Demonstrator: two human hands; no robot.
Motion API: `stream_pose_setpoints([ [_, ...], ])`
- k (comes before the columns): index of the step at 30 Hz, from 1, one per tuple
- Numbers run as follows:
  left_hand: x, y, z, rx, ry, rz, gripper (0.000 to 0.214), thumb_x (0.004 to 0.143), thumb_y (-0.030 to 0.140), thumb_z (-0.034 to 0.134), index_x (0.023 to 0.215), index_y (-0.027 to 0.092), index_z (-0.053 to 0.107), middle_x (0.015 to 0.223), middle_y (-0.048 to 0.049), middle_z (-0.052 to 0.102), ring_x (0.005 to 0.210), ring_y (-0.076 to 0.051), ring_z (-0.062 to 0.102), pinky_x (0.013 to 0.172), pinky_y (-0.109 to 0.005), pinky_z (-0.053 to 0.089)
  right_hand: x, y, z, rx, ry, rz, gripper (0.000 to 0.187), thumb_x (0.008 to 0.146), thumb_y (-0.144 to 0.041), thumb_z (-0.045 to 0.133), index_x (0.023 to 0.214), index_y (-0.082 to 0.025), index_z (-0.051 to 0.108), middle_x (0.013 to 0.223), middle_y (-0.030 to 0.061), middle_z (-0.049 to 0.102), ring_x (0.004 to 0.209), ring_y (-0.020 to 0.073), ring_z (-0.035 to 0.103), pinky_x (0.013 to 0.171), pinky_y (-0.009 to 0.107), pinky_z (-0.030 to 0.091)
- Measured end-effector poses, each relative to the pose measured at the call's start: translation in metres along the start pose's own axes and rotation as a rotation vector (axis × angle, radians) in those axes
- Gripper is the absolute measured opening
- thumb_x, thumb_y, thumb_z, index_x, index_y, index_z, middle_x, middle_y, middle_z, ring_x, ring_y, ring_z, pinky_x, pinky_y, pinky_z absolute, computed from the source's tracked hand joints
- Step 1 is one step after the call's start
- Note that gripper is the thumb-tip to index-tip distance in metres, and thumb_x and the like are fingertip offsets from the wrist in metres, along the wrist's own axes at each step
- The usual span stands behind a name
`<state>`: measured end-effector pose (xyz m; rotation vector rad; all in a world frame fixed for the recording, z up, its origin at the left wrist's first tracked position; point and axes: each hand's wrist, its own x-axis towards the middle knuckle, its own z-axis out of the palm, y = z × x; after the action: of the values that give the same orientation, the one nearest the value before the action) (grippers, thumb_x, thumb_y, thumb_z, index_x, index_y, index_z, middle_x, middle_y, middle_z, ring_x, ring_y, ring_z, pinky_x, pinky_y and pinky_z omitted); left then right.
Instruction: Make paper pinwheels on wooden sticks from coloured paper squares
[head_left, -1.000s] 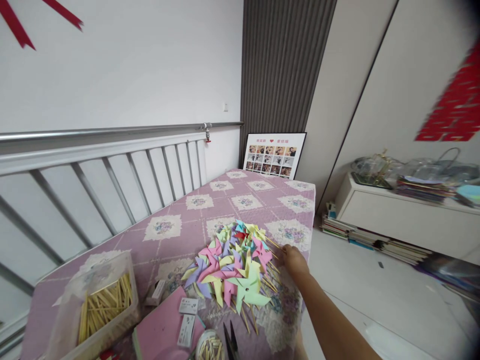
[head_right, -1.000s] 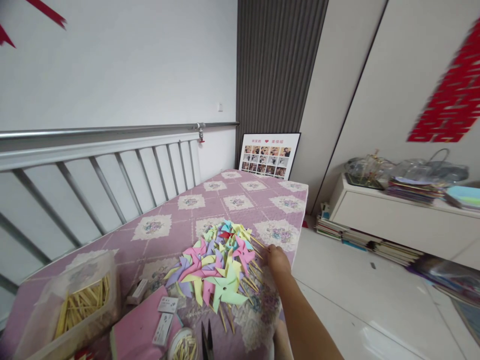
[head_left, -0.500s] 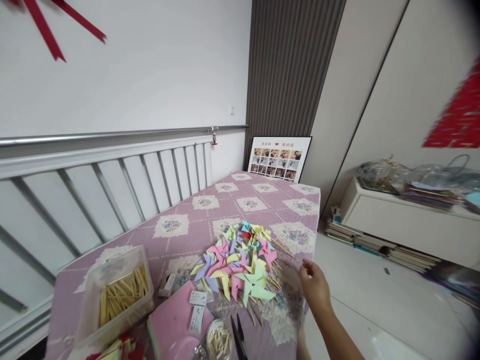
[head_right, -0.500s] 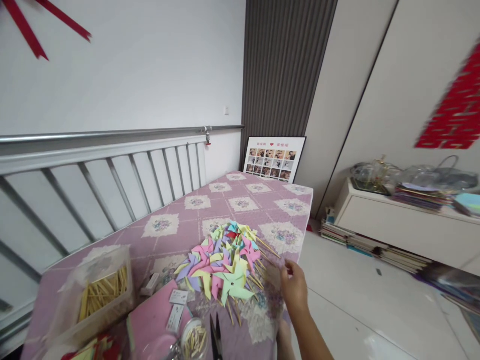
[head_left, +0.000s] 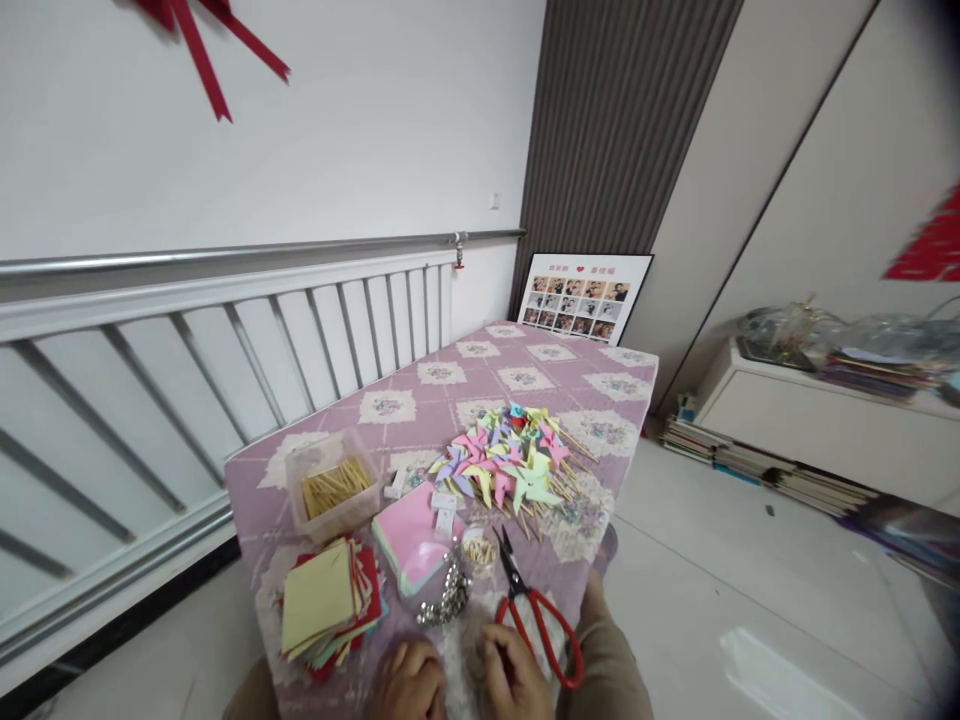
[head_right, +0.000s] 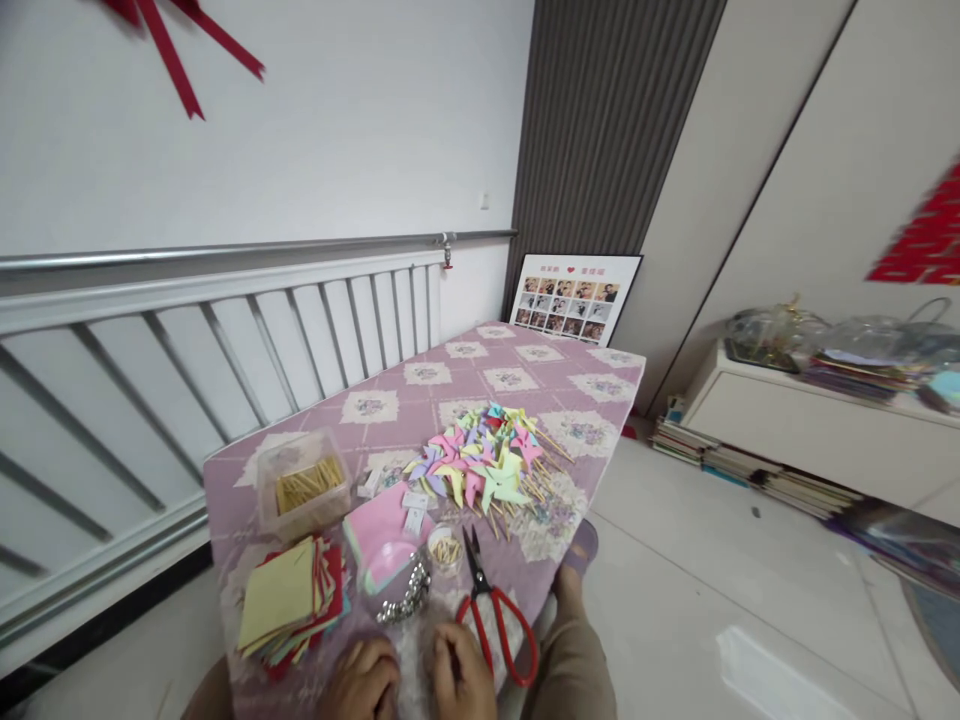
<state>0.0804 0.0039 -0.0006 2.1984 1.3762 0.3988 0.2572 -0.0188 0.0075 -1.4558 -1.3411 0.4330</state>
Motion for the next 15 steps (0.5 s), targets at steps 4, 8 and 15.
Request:
stream_pose_setpoints([
  [4,-0.006,0.002,-0.002,-0.026,0.129,0.064,0.028,0.070,0.003,0.045,0.077,0.024,0.063,0.091,-0.0046,0.064,0.091,-0.022,0.056,0.083,-0.039,0.045,-0.019,-0.016,0.030,-0.042,-0.112,0.005,0.023,0.088,-0.027,0.044,0.082,-0.020,0.065,0.077,0.0064,0.071,0.072,0.0224,0.068,0.067,0.030,0.055],
  [8,-0.013,0.008,-0.011,-0.041,0.167,0.078,0.023,0.074,0.006,0.046,0.077,0.022,0.063,0.090,-0.0054,0.062,0.091,-0.022,0.053,0.083,-0.039,0.043,-0.022,-0.018,0.033,-0.159,-0.179,-0.058,0.023,0.087,-0.024,0.042,0.082,-0.019,0.064,0.079,0.0078,0.070,0.076,0.0232,0.067,0.070,0.033,0.053],
  [15,-0.017,0.004,-0.012,-0.116,0.257,0.086,0.019,0.073,0.007,0.051,0.078,0.021,0.062,0.088,-0.0044,0.063,0.090,-0.020,0.053,0.082,-0.036,0.043,-0.020,-0.018,0.037,-0.279,-0.256,-0.124,0.024,0.089,-0.029,0.041,0.088,-0.019,0.063,0.083,0.0085,0.069,0.078,0.0235,0.067,0.072,0.035,0.052],
])
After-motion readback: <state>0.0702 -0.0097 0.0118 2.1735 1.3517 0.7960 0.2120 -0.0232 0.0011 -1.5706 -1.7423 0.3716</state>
